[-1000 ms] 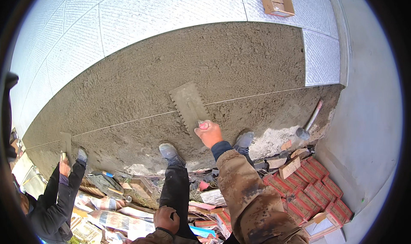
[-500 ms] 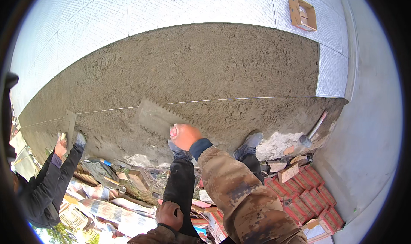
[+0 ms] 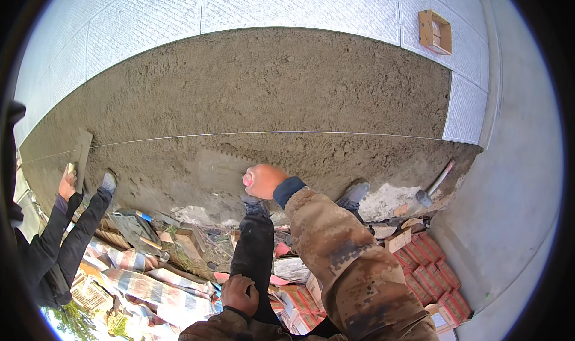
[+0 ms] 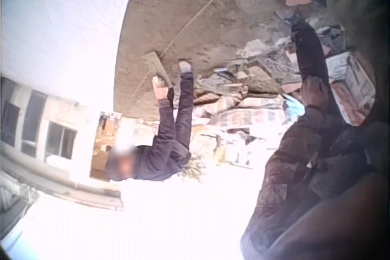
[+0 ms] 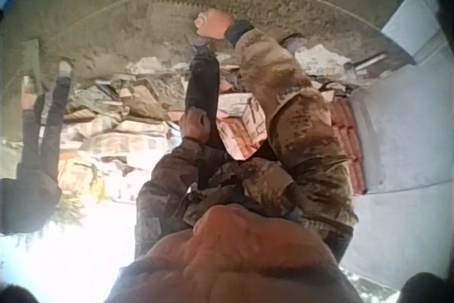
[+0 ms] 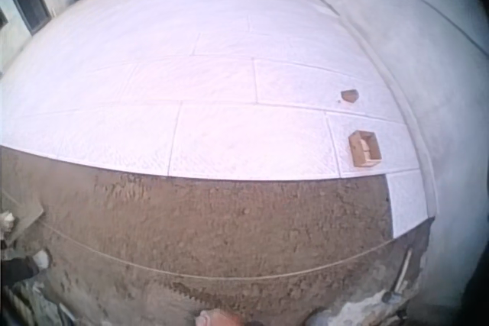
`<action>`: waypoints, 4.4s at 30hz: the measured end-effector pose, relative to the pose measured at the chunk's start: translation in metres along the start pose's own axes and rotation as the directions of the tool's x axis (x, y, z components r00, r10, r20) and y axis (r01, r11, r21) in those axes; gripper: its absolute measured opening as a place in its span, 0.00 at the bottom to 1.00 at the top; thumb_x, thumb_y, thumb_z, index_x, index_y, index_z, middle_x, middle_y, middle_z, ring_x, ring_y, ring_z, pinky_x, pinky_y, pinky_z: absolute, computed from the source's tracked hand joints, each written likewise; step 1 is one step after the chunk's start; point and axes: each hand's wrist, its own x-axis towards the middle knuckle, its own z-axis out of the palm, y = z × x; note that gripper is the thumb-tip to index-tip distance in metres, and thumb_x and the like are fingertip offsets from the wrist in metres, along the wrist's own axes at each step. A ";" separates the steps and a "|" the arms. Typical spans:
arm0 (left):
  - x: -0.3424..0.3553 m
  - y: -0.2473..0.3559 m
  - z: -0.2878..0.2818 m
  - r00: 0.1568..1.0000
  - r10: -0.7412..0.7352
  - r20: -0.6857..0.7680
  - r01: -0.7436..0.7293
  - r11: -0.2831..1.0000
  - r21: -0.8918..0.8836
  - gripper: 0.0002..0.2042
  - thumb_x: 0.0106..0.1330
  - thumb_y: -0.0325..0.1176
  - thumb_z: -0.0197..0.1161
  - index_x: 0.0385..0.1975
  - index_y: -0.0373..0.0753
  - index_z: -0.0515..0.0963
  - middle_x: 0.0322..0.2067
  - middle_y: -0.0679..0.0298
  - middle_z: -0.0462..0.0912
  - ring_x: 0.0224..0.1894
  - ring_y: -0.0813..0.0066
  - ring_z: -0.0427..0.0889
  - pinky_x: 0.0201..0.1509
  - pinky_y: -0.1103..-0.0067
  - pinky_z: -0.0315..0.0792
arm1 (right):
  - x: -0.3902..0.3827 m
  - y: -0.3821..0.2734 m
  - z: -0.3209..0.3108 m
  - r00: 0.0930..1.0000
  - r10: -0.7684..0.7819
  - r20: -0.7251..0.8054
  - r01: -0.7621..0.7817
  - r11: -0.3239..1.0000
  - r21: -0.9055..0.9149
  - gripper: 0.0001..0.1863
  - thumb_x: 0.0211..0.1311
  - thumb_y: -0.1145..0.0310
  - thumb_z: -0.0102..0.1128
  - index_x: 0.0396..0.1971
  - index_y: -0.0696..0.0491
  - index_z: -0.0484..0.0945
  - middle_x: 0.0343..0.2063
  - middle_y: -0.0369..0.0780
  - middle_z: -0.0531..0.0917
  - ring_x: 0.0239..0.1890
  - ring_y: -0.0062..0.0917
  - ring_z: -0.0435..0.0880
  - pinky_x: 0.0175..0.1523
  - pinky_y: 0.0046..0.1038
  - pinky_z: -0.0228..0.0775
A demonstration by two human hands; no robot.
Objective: The person aligns and places white textured tiles onto a wall, using a string line as a guide. They insert small white spacers between tiles and smooth the mortar with a notched trowel.
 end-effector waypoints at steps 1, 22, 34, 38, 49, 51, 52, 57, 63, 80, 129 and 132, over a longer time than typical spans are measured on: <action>-0.001 -0.001 0.000 1.000 -0.003 0.004 0.003 1.000 -0.002 0.05 0.49 0.29 0.63 0.27 0.42 0.81 0.33 0.63 0.82 0.45 0.56 0.79 0.51 0.63 0.71 | 0.003 0.001 -0.006 0.999 0.002 -0.054 -0.002 1.000 0.011 0.11 0.45 0.63 0.61 0.28 0.53 0.80 0.30 0.46 0.83 0.39 0.43 0.81 0.43 0.39 0.73; 0.002 -0.005 -0.003 0.999 0.001 0.039 -0.002 1.000 0.013 0.06 0.49 0.29 0.63 0.28 0.42 0.81 0.36 0.63 0.83 0.48 0.56 0.78 0.54 0.62 0.69 | 0.012 0.000 -0.056 0.978 -0.033 -0.206 0.002 0.988 -0.151 0.11 0.51 0.60 0.56 0.26 0.52 0.79 0.28 0.46 0.82 0.34 0.45 0.81 0.39 0.43 0.72; 0.001 0.000 -0.003 0.999 0.040 0.028 -0.041 0.998 0.044 0.06 0.50 0.30 0.62 0.29 0.43 0.81 0.36 0.60 0.82 0.47 0.55 0.78 0.52 0.61 0.70 | -0.065 0.050 -0.044 0.981 0.135 -0.136 -0.146 0.987 -0.073 0.15 0.50 0.56 0.63 0.31 0.52 0.79 0.32 0.46 0.83 0.37 0.45 0.82 0.42 0.42 0.73; 0.002 0.002 -0.001 0.997 0.072 0.041 -0.075 0.994 0.075 0.06 0.50 0.29 0.62 0.29 0.42 0.80 0.36 0.60 0.82 0.46 0.55 0.79 0.51 0.61 0.70 | -0.073 0.059 -0.049 0.934 0.208 -0.290 -0.204 0.978 0.043 0.19 0.53 0.52 0.62 0.34 0.54 0.77 0.33 0.49 0.83 0.38 0.47 0.82 0.43 0.44 0.73; 0.009 0.014 0.003 0.992 0.118 0.052 -0.123 0.986 0.113 0.06 0.49 0.28 0.63 0.28 0.42 0.80 0.34 0.61 0.81 0.44 0.56 0.80 0.49 0.61 0.71 | -0.158 0.159 -0.034 0.479 0.600 -0.641 -0.596 0.758 0.264 0.17 0.60 0.56 0.57 0.38 0.56 0.74 0.32 0.53 0.83 0.37 0.50 0.82 0.42 0.45 0.74; 0.010 0.016 0.003 0.991 0.122 0.055 -0.128 0.985 0.116 0.06 0.49 0.28 0.63 0.28 0.42 0.80 0.34 0.61 0.81 0.44 0.55 0.80 0.49 0.61 0.71 | -0.179 0.183 -0.037 0.339 0.651 -0.679 -0.610 0.701 0.368 0.18 0.59 0.56 0.58 0.38 0.56 0.75 0.31 0.53 0.83 0.37 0.50 0.82 0.42 0.45 0.74; 0.011 0.016 0.004 0.990 0.133 0.052 -0.138 0.983 0.118 0.06 0.49 0.28 0.63 0.28 0.42 0.80 0.34 0.61 0.81 0.44 0.55 0.80 0.49 0.61 0.71 | -0.186 0.192 -0.037 0.250 0.704 -0.665 -0.613 0.646 0.454 0.18 0.59 0.55 0.59 0.39 0.56 0.75 0.31 0.53 0.83 0.37 0.50 0.82 0.42 0.45 0.74; 0.013 0.023 0.006 0.987 0.153 0.055 -0.160 0.977 0.139 0.06 0.49 0.28 0.62 0.27 0.41 0.80 0.33 0.60 0.81 0.42 0.54 0.79 0.48 0.61 0.71 | -0.188 0.191 -0.021 0.309 0.639 -0.704 -0.497 0.740 0.453 0.19 0.58 0.54 0.60 0.40 0.55 0.75 0.31 0.53 0.83 0.36 0.50 0.82 0.41 0.45 0.74; 0.016 0.029 0.007 0.986 0.127 0.109 -0.143 0.977 0.157 0.06 0.49 0.28 0.61 0.28 0.40 0.80 0.34 0.58 0.81 0.44 0.52 0.79 0.50 0.60 0.70 | -0.159 0.185 -0.014 0.468 0.564 -0.680 -0.533 0.794 0.292 0.19 0.58 0.54 0.60 0.40 0.54 0.74 0.29 0.51 0.83 0.34 0.50 0.82 0.40 0.45 0.75; 0.020 0.040 0.014 0.982 0.160 0.097 -0.176 0.967 0.186 0.05 0.49 0.27 0.60 0.26 0.40 0.79 0.33 0.59 0.81 0.41 0.54 0.79 0.47 0.61 0.70 | -0.200 0.272 -0.040 0.110 0.691 -0.715 -0.250 0.715 0.653 0.18 0.53 0.59 0.68 0.33 0.59 0.76 0.26 0.46 0.82 0.28 0.36 0.80 0.38 0.33 0.73; 0.031 0.060 0.013 0.963 0.239 0.121 -0.255 0.956 0.147 0.04 0.57 0.31 0.61 0.27 0.41 0.80 0.33 0.57 0.82 0.37 0.52 0.80 0.43 0.61 0.75 | -0.264 0.322 -0.052 -0.255 0.822 -0.508 -0.169 0.480 0.861 0.16 0.49 0.63 0.65 0.26 0.63 0.75 0.25 0.48 0.82 0.28 0.38 0.81 0.40 0.34 0.73; 0.032 0.061 0.012 0.972 0.175 0.158 -0.197 0.971 0.133 0.04 0.56 0.32 0.61 0.27 0.41 0.80 0.33 0.58 0.81 0.37 0.52 0.79 0.43 0.62 0.75 | -0.277 0.318 -0.030 -0.178 0.744 -0.644 -0.268 0.593 0.759 0.15 0.49 0.64 0.66 0.25 0.62 0.74 0.22 0.43 0.81 0.27 0.32 0.79 0.39 0.32 0.72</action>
